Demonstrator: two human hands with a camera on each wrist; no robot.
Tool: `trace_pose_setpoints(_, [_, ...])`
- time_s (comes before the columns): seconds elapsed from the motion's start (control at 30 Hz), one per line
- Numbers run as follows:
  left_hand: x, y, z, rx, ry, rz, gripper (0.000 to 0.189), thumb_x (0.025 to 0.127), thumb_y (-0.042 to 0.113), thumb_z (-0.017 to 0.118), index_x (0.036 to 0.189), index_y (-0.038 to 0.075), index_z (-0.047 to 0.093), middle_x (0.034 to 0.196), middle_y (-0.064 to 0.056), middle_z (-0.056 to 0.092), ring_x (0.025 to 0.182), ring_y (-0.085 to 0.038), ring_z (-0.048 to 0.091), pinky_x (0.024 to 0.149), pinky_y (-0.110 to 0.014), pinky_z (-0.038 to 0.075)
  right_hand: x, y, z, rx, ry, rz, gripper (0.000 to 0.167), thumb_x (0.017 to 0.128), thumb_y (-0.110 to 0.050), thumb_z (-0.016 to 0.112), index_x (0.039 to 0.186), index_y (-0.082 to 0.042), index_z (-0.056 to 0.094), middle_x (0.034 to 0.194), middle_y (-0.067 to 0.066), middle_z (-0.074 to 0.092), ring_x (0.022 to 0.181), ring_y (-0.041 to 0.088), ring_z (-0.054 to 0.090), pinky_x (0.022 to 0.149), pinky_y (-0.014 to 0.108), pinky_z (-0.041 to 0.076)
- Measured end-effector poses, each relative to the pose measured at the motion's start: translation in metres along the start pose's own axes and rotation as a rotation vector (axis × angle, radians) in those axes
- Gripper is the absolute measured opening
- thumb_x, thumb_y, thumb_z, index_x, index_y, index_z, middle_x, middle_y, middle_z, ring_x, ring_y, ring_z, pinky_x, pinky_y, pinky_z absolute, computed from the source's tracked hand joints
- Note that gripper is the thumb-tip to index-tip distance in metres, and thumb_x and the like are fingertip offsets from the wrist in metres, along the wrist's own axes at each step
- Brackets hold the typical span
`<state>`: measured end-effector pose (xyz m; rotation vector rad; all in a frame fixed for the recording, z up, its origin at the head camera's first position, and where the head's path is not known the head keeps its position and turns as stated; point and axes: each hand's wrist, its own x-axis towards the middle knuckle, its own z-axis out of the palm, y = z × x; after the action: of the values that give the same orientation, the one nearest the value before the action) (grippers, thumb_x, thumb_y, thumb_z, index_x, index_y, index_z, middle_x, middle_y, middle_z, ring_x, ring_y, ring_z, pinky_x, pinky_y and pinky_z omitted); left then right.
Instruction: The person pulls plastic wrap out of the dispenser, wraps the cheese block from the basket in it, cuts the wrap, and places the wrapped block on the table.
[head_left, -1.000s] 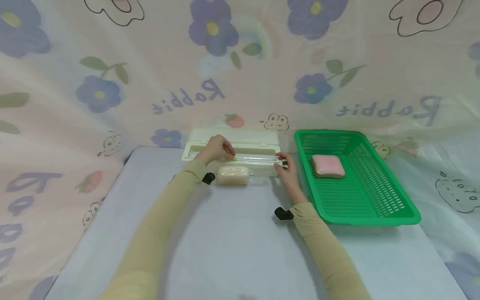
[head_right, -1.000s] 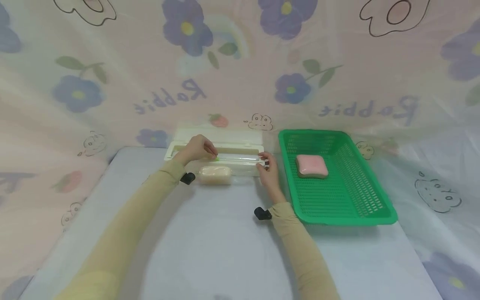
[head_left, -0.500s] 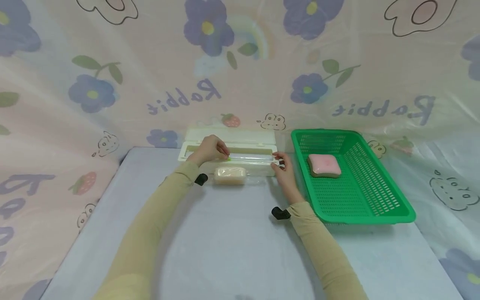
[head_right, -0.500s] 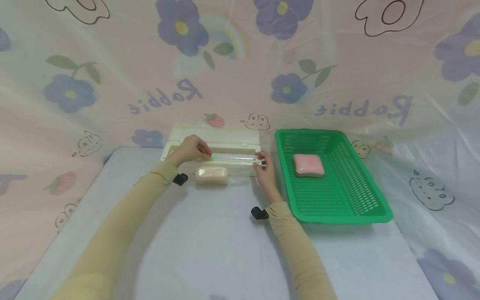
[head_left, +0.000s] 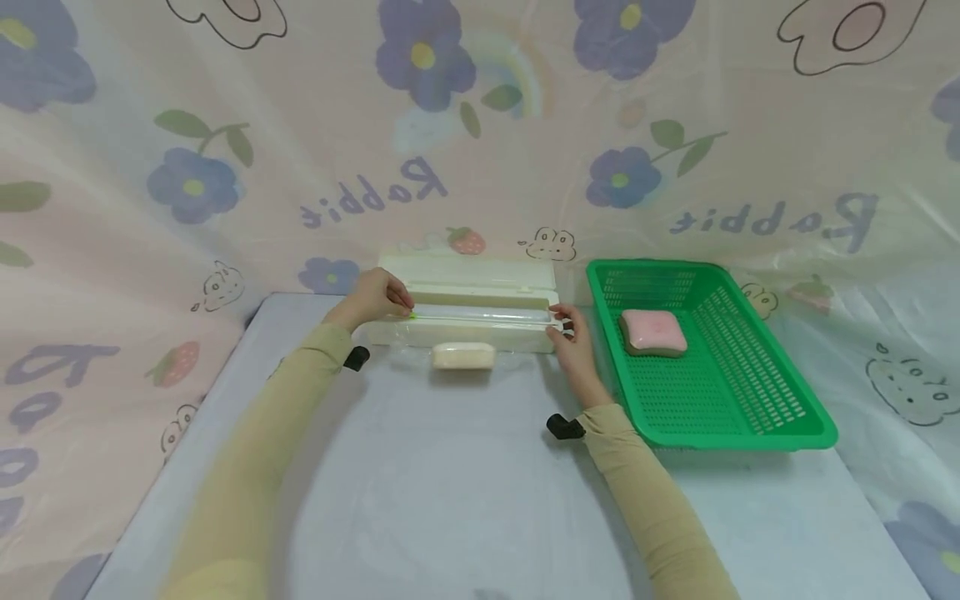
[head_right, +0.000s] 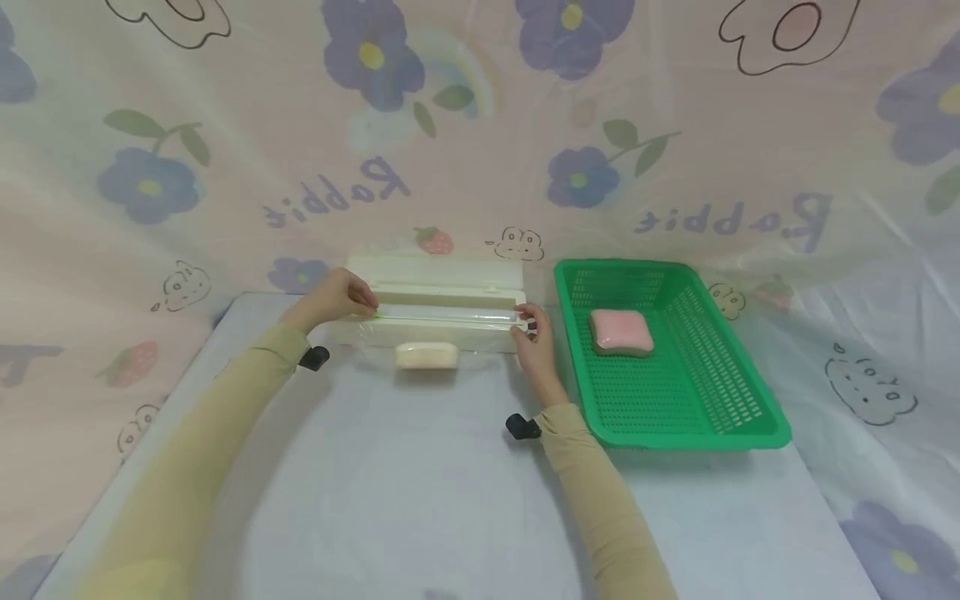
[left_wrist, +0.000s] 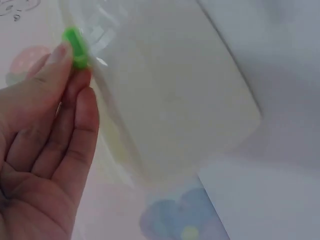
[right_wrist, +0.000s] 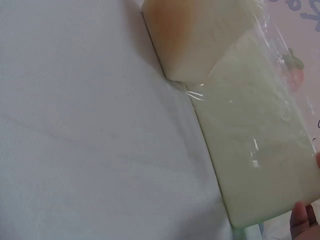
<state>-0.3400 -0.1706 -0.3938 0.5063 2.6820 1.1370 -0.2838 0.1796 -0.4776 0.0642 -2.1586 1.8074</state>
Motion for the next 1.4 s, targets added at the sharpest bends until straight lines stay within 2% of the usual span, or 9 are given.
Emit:
trace_pose_setpoints(0.1, [-0.004,-0.009,-0.007,-0.022,-0.008,-0.020,0.015,0.079,-0.001,0.076,0.092,-0.005,0.071,0.087,-0.012,0.071,0.083,-0.024,0.067,0.082,-0.036,0.054,0.000,0.001,0.000,-0.002,0.003,0.017,0.033,0.087,0.008,0.058,0.119,-0.001,0.056,0.111,0.018,0.048,0.090,0.021,0.038,0.074,0.029,0.034])
trace_pose_setpoints(0.3, [-0.014,-0.020,-0.019,-0.029,-0.004,-0.008,0.015,0.081,-0.004,0.073,0.094,-0.008,0.069,0.090,-0.016,0.069,0.087,-0.028,0.066,0.084,-0.039,0.053,0.000,0.001,0.001,-0.010,-0.006,0.018,0.033,0.088,0.008,0.058,0.120,-0.001,0.056,0.113,0.018,0.048,0.091,0.022,0.039,0.074,0.029,0.034])
trace_pose_setpoints(0.53, [-0.027,-0.031,-0.030,0.012,0.069,0.002,0.015,0.080,-0.003,0.074,0.094,-0.008,0.069,0.089,-0.016,0.070,0.089,-0.032,0.066,0.083,-0.043,0.051,-0.001,-0.008,-0.005,0.023,-0.021,0.046,0.035,0.090,0.008,0.056,0.125,0.001,0.054,0.118,0.024,0.045,0.094,0.025,0.037,0.074,0.030,0.031])
trace_pose_setpoints(0.7, [-0.032,-0.042,-0.034,0.023,0.108,0.034,0.015,0.080,-0.001,0.075,0.093,-0.005,0.071,0.089,-0.014,0.071,0.088,-0.031,0.067,0.083,-0.044,0.051,-0.005,-0.024,-0.003,0.026,-0.030,0.013,0.033,0.088,0.012,0.055,0.121,0.009,0.053,0.116,0.030,0.045,0.093,0.031,0.038,0.074,0.031,0.033])
trace_pose_setpoints(0.9, [-0.039,-0.050,-0.028,-0.030,0.212,0.038,0.013,0.080,0.002,0.076,0.092,-0.002,0.072,0.088,-0.013,0.071,0.084,-0.027,0.067,0.079,-0.039,0.052,-0.003,-0.007,0.000,-0.014,-0.010,0.006,0.030,0.090,0.008,0.056,0.119,0.003,0.056,0.112,0.019,0.048,0.091,0.023,0.040,0.075,0.028,0.033])
trace_pose_setpoints(1.03, [-0.044,-0.052,-0.018,-0.121,0.292,0.008,0.015,0.082,0.005,0.076,0.095,0.000,0.073,0.091,-0.012,0.072,0.086,-0.023,0.068,0.082,-0.033,0.054,-0.002,-0.003,0.000,0.010,0.009,0.008,0.031,0.089,0.008,0.056,0.119,0.002,0.056,0.114,0.019,0.047,0.091,0.022,0.038,0.077,0.029,0.032])
trace_pose_setpoints(1.23, [-0.050,-0.051,-0.009,-0.178,0.397,-0.046,0.020,0.082,0.005,0.075,0.100,-0.001,0.071,0.096,-0.016,0.071,0.088,-0.023,0.068,0.081,-0.030,0.054,-0.001,-0.004,0.000,0.000,0.011,0.009,0.031,0.089,0.007,0.057,0.120,0.002,0.056,0.113,0.018,0.049,0.091,0.020,0.039,0.076,0.029,0.033])
trace_pose_setpoints(1.3, [-0.054,-0.049,-0.005,-0.211,0.454,-0.104,0.025,0.083,0.007,0.076,0.104,-0.003,0.069,0.099,-0.018,0.069,0.087,-0.021,0.067,0.078,-0.026,0.054,-0.002,-0.005,0.001,-0.007,0.015,0.019,0.031,0.089,0.007,0.058,0.119,0.001,0.057,0.114,0.018,0.049,0.090,0.020,0.039,0.075,0.029,0.033])
trace_pose_setpoints(1.4, [-0.063,-0.046,0.008,-0.275,0.532,-0.239,0.031,0.084,0.018,0.076,0.105,-0.003,0.068,0.096,-0.016,0.068,0.085,-0.022,0.064,0.070,-0.021,0.052,-0.003,-0.005,0.001,-0.002,0.027,0.018,0.030,0.089,0.007,0.058,0.118,0.001,0.057,0.114,0.018,0.049,0.090,0.020,0.039,0.074,0.029,0.033])
